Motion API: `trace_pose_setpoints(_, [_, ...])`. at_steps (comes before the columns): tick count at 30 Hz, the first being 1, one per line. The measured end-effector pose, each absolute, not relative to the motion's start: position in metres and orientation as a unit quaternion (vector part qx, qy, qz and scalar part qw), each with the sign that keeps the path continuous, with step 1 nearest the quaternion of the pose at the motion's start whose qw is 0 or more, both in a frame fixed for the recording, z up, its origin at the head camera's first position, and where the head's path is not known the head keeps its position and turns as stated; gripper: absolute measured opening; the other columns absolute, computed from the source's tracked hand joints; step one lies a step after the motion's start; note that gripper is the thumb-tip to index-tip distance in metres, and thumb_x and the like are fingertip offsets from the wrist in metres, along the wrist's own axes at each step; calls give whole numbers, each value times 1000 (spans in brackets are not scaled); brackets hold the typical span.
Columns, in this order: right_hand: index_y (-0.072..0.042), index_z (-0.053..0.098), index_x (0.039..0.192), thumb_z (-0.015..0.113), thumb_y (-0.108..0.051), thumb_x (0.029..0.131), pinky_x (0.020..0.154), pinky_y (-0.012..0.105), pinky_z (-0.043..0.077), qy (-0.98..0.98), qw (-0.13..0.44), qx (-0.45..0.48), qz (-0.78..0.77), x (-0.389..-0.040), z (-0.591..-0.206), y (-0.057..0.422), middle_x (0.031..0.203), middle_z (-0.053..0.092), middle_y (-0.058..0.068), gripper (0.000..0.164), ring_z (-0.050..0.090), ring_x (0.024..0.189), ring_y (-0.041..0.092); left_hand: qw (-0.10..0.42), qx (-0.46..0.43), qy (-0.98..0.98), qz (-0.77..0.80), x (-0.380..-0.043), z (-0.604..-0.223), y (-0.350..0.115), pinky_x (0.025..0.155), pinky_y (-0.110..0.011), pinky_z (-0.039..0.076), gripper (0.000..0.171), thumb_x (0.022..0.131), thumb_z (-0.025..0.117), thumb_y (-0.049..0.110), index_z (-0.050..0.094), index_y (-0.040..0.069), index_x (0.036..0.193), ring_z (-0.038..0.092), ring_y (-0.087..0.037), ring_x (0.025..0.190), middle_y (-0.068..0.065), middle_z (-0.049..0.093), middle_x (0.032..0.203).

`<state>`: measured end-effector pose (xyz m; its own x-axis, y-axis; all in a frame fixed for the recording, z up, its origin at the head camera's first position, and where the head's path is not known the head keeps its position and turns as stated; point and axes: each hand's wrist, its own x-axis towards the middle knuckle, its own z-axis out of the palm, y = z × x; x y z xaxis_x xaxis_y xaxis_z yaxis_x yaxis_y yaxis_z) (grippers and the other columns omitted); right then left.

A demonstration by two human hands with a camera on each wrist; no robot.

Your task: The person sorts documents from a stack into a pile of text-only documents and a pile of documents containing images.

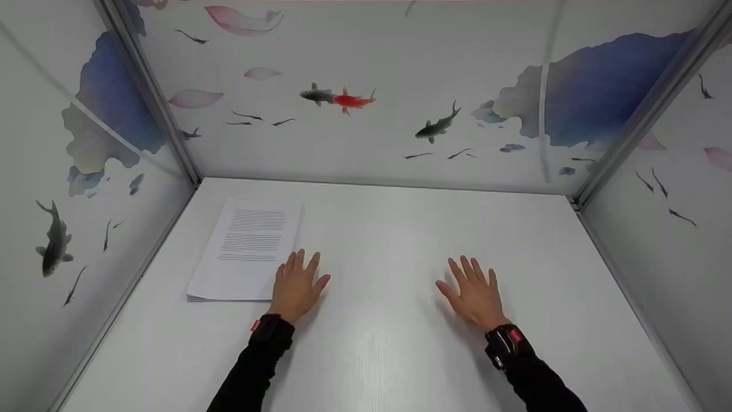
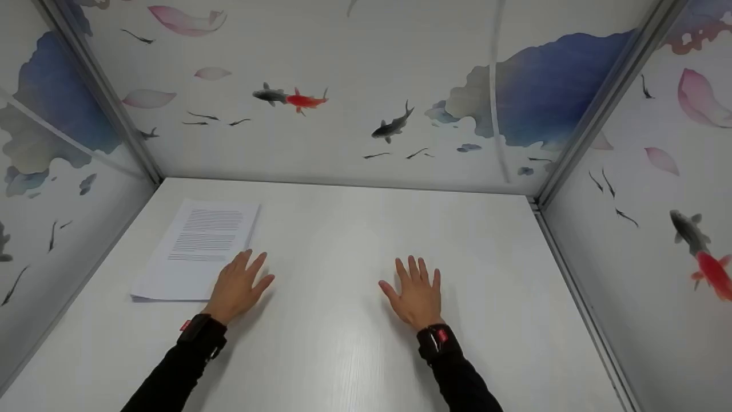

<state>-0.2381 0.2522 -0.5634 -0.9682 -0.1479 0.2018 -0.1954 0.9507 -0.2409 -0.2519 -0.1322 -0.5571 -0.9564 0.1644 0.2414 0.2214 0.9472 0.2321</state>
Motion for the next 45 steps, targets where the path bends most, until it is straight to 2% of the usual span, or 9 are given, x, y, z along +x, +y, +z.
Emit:
trace_pose_setpoints(7, [-12, 31, 141, 33, -63, 88, 102, 56, 9, -983, 71, 80, 149, -237, -564, 251, 144, 28, 15, 74, 18, 134, 32, 96, -86, -975, -182, -256, -551, -158, 99, -50, 29, 58, 92, 45, 45, 42, 5, 134, 33, -35, 126, -21, 39, 136])
trace_pose_setpoints(12, [-9, 31, 141, 31, -63, 88, 100, 57, 16, -982, 49, 78, 167, -235, -562, 251, 143, 29, 17, 76, 20, 132, 35, 128, -40, -973, -186, -258, -551, -189, 88, -51, 38, 53, 92, 48, 40, 48, 2, 128, 46, -36, 113, -22, 50, 123])
trace_pose_setpoints(16, [-6, 33, 140, 31, -62, 89, 98, 58, 20, -980, 43, 75, 180, -233, -560, 251, 141, 33, 19, 75, 24, 130, 37, 161, -5, -969, -189, -262, -551, -215, 81, -52, 42, 44, 91, 52, 32, 54, -1, 121, 52, -39, 102, -23, 55, 113])
trace_pose_setpoints(22, [-6, 36, 138, 33, -61, 89, 98, 56, 24, -975, 47, 81, 201, -231, -556, 247, 138, 36, 20, 74, 28, 129, 37, 186, 33, -966, -175, -266, -549, -246, 76, -53, 43, 38, 91, 54, 23, 55, -5, 116, 53, -42, 95, -26, 57, 107])
trace_pose_setpoints(27, [-6, 37, 138, 32, -60, 90, 100, 52, 24, -973, 33, 87, 211, -228, -556, 238, 138, 37, 19, 72, 28, 129, 36, 203, 117, -959, -156, -263, -548, -267, 80, -55, 39, 33, 90, 53, 16, 55, -7, 113, 48, -44, 101, -28, 54, 106])
trace_pose_setpoints(31, [-7, 37, 138, 32, -59, 90, 101, 50, 24, -972, 27, 89, 216, -227, -555, 232, 138, 38, 18, 71, 28, 129, 34, 173, 186, -956, -144, -261, -544, -282, 88, -56, 32, 43, 88, 55, 18, 46, -12, 118, 39, -47, 109, -33, 46, 112])
trace_pose_setpoints(37, [-8, 40, 137, 35, -56, 91, 101, 49, 25, -967, 25, 107, 228, -223, -555, 223, 137, 39, 18, 67, 29, 129, 33, 72, 244, -954, -160, -255, -548, -298, 84, -60, 32, 72, 86, 56, 34, 28, -18, 128, 34, -51, 110, -39, 37, 116])
trace_pose_setpoints(40, [-10, 39, 137, 34, -56, 91, 102, 47, 24, -962, 13, 118, 245, -220, -552, 214, 139, 38, 15, 65, 29, 130, 30, 44, 242, -952, -180, -253, -552, -302, 81, -60, 33, 73, 86, 56, 37, 31, -20, 123, 35, -52, 106, -39, 37, 112])
trace_pose_setpoints(45, [-16, 37, 139, 32, -58, 91, 103, 44, 24, -957, -5, 134, 259, -214, -545, 200, 141, 36, 9, 64, 26, 132, 25, 38, 220, -958, -178, -254, -559, -307, 78, -59, 35, 63, 87, 55, 36, 42, -19, 113, 37, -50, 102, -36, 41, 105])
